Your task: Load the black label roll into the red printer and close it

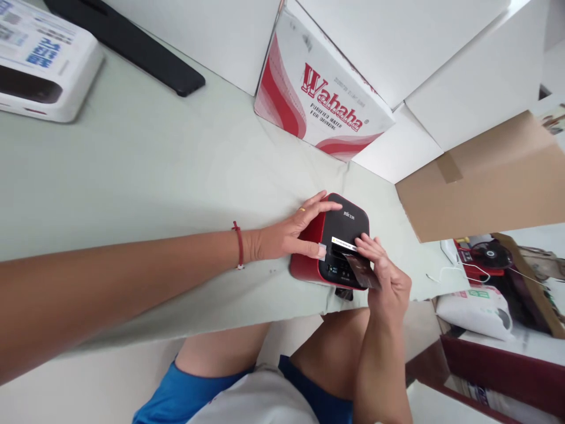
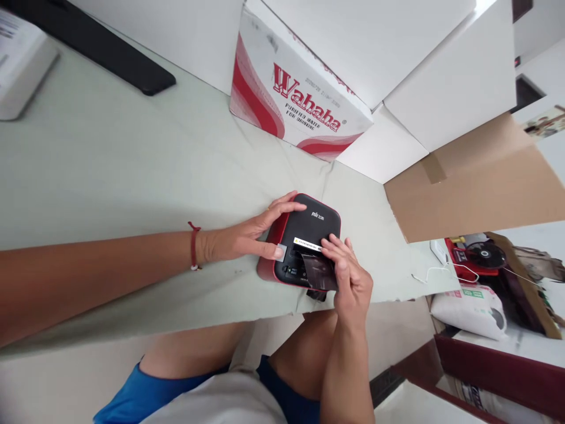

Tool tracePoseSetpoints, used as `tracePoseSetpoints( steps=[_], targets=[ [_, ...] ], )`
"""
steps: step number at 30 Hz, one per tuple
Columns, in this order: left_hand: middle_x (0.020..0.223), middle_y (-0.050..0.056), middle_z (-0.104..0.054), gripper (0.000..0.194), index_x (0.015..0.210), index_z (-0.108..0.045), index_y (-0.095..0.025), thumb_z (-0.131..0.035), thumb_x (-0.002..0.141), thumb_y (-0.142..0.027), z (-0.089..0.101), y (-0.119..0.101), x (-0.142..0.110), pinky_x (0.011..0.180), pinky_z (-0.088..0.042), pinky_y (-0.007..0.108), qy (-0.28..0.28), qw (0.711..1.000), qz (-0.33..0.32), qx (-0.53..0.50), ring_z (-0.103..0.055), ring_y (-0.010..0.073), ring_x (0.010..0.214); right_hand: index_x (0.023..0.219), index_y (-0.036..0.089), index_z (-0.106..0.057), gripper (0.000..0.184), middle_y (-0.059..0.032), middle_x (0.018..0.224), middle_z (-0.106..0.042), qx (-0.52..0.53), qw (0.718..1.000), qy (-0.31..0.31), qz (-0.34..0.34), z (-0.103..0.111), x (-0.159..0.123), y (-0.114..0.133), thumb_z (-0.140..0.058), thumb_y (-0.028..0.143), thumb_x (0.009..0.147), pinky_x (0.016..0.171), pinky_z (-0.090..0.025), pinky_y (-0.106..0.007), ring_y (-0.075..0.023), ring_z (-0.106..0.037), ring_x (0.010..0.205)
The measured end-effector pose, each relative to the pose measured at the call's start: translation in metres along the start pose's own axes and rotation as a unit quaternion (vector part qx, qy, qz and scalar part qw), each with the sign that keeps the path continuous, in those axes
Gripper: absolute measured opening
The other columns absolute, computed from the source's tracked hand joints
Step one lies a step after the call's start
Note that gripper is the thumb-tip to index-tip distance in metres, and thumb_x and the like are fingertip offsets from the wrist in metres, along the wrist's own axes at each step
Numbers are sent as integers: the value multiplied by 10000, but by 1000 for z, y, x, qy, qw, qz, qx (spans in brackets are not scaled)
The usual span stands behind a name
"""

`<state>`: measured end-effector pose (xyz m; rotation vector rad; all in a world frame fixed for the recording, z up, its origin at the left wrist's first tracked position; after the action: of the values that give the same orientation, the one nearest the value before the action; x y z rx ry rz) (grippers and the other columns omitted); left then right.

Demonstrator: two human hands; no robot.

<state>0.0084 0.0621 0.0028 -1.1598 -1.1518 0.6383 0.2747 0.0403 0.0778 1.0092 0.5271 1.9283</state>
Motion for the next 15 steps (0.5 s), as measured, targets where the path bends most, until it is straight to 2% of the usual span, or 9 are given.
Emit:
tracePoseSetpoints(
  steps=[2,4,7,9,12,15],
  targets=[
    [1943,19,-74,1100,1772,-297,-421,-864,835,-524,0,2,1,1434,31,697,0,999,26,-27,92,432,1801,1162,274,-883,329,-72,1290,-847,-13,998,-13,56,2,-11,11,-557,303,1128,1366,-387,-688,-321,-747,1382],
    [1941,5,-104,1188,1803,-191,-440,-857,820,-472,-1,4,3,1433,22,713,5,998,43,-53,68,433,1802,1234,305,-861,320,-52,1296,-846,-37,993,24,108,6,-21,22,-587,217,1092,1343,-436,-666,-308,-764,1354],
    [1938,-12,-122,1212,1807,-158,-453,-833,802,-398,-3,9,9,1435,-8,724,8,996,54,-70,80,431,1802,1274,306,-841,355,-59,1265,-854,-88,978,97,165,9,-27,35,-655,140,1021,1208,-594,-587,-304,-806,1266],
    [1946,-43,-46,1222,1800,-167,-480,-832,780,-373,-5,14,13,1434,-7,724,6,996,48,-69,142,425,1795,1240,282,-846,348,-80,1236,-860,-102,973,101,183,11,-26,42,-664,112,997,1085,-670,-537,-312,-824,1219],
    [1947,-68,26,1281,1797,-120,-509,-855,758,-371,-5,21,17,1439,-39,712,4,997,29,-69,136,415,1797,1149,262,-855,298,-76,1156,-873,-100,974,106,176,14,-16,50,-650,100,1005,999,-698,-470,-294,-842,1154],
    [1948,-28,66,1337,1811,-89,-463,-891,743,-401,-4,21,18,1443,-28,682,-3,998,31,-54,104,405,1804,1025,255,-860,224,-55,1103,-878,-107,980,123,111,17,8,55,-650,179,1052,969,-695,-400,-254,-857,1064]
  ],
)
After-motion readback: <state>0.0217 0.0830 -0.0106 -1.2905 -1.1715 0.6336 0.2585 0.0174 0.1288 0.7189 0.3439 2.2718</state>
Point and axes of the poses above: each hand's wrist, its own x-axis towards the middle knuckle, its own z-axis out of the back of the hand, y = z × x, the point moved 1 cm from there along x, towards the middle knuckle
